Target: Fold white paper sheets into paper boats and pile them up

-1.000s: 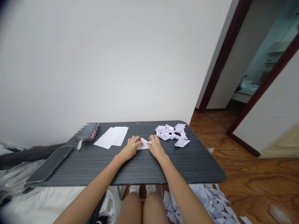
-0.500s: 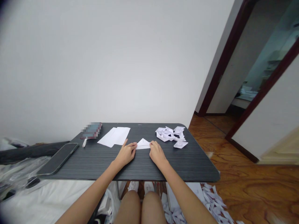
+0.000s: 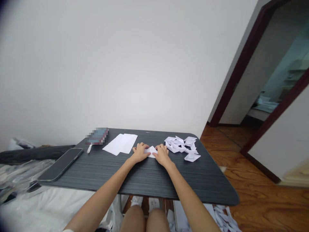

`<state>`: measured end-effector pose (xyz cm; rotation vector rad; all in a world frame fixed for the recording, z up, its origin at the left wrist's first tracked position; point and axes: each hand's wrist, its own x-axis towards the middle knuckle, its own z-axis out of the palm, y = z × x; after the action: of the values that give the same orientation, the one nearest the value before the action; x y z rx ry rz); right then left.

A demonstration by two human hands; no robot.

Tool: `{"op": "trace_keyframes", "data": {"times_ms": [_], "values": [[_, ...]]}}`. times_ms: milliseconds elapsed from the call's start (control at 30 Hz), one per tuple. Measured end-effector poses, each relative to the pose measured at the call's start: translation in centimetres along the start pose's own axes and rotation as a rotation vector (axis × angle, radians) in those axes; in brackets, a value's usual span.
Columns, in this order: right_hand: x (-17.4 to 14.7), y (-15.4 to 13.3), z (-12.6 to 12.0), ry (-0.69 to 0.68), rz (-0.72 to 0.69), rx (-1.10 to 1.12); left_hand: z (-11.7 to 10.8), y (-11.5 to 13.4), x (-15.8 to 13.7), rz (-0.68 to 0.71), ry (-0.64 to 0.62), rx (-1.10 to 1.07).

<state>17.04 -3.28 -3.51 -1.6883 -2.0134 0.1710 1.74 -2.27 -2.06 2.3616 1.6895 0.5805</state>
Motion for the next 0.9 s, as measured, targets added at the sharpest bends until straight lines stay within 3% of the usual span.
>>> {"op": "trace_keyframes", "data": {"times_ms": [100, 333, 433, 533, 733, 900], "values": [[0.7, -0.1, -0.4, -0.076, 0.051, 0.035, -0.3, -0.5, -0.2, 0.029, 0.033, -0.093], [0.0, -1.2, -2.4, 0.192, -0.221, 0.138, -2.4, 0.2, -1.3, 0.217, 0.266, -0.031], [-0.6, -0.8, -2.6, 0.186, -0.334, 0.074, -2.7, 0.2, -1.8, 0.353, 0.216, 0.045], [-1.0, 0.2, -2.2, 0.094, -0.402, 0.081, -2.5, -0.5, -1.9, 0.415, 0.106, 0.058], [-0.8, 1.2, -1.3, 0.055, -0.329, 0.232, -1.6, -1.7, -1.0, 0.373, 0.045, -0.131], [0.0, 1.4, -0.9, 0.04, -0.149, 0.312, -0.8, -1.9, -0.2, 0.183, 0.057, -0.278]]}}
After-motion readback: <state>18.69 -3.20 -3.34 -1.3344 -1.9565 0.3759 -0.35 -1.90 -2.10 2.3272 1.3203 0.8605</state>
